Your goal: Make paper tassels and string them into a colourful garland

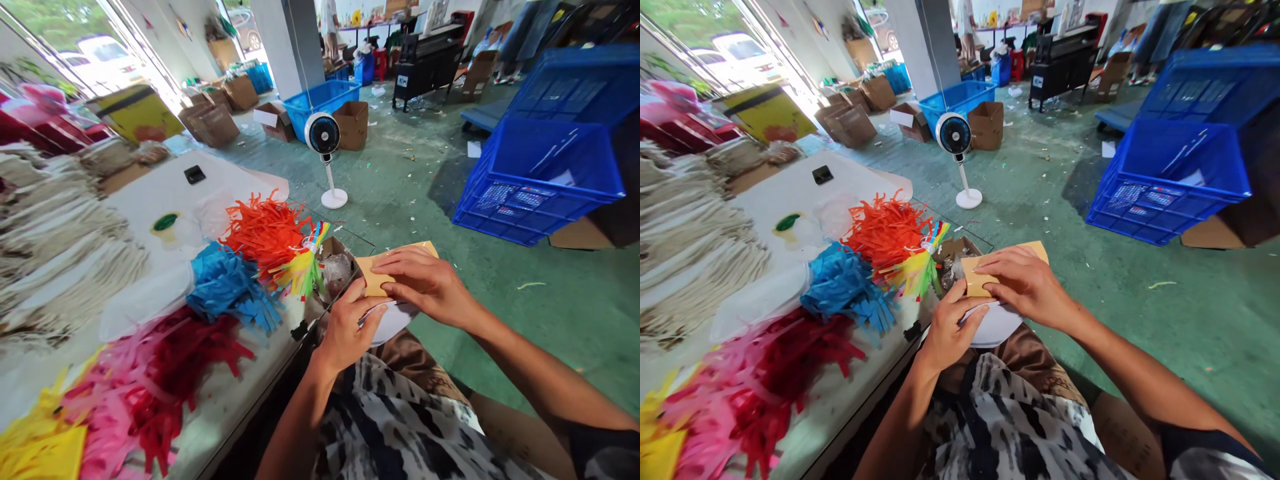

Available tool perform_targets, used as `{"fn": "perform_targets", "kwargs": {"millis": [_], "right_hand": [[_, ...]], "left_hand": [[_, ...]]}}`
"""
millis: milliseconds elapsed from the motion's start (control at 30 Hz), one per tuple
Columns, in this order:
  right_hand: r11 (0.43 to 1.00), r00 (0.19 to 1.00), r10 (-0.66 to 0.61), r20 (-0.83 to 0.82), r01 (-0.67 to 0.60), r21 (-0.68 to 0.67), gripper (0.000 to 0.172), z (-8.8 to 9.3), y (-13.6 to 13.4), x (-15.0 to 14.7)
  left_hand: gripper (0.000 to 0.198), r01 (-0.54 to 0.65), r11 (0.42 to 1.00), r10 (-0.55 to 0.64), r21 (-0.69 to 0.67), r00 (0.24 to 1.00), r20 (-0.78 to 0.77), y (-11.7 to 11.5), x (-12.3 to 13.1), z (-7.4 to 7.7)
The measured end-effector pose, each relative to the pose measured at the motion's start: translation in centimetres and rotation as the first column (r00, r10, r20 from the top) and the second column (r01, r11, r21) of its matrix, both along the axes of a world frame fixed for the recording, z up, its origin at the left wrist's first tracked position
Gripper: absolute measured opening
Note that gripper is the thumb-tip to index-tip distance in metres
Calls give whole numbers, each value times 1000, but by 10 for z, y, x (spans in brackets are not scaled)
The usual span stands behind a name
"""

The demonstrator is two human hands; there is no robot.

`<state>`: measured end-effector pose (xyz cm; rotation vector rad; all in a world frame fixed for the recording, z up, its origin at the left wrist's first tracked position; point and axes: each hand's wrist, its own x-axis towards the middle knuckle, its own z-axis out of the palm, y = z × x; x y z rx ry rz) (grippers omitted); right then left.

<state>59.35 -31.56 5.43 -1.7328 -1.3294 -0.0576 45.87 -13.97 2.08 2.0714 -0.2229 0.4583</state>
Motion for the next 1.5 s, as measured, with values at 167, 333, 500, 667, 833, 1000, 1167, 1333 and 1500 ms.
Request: {"fn": "perform_targets", "kwargs": {"millis": [167, 333, 500, 667, 833, 1000, 1167, 1333, 1500], "right_hand": [[998, 977, -50, 209, 43, 36, 25, -1, 0, -4], [995, 950, -33, 310, 2, 100, 26, -6, -1, -1], [997, 995, 74, 68, -76, 31, 20, -3, -3, 2], [990, 971, 125, -205, -137, -44, 15, 2, -3, 6], [980, 922, 79, -379, -142, -139, 26, 1, -1, 10], [987, 932, -5, -363, -55, -154, 27, 1, 0, 9], [981, 981, -28, -189, -9, -192, 40, 13, -4, 15], [928, 793, 54, -607, -265, -264, 50, 19, -5, 32], [988, 552, -149, -821, 60, -139, 42, 7, -14, 47]], "left_hand": [[27, 13, 1000, -13, 0, 1000, 17, -3, -1, 1], [26, 12, 1000, -13, 13, 993, 115, -7, 0, 3], [28, -3, 996, -9, 90, 991, 133, -7, -1, 1], [30, 24, 990, -41, 138, 992, 120, -5, -2, -9], [32, 34, 988, -51, 150, 992, 112, -6, -3, -17], [30, 41, 993, -48, 110, 997, 62, -2, -5, -16], [26, 111, 994, -112, -7, 994, -14, 11, -5, -5], [24, 194, 978, -197, -75, 980, -30, 23, 1, 4], [22, -20, 997, 23, -75, 999, 41, 29, -4, 8]]}}
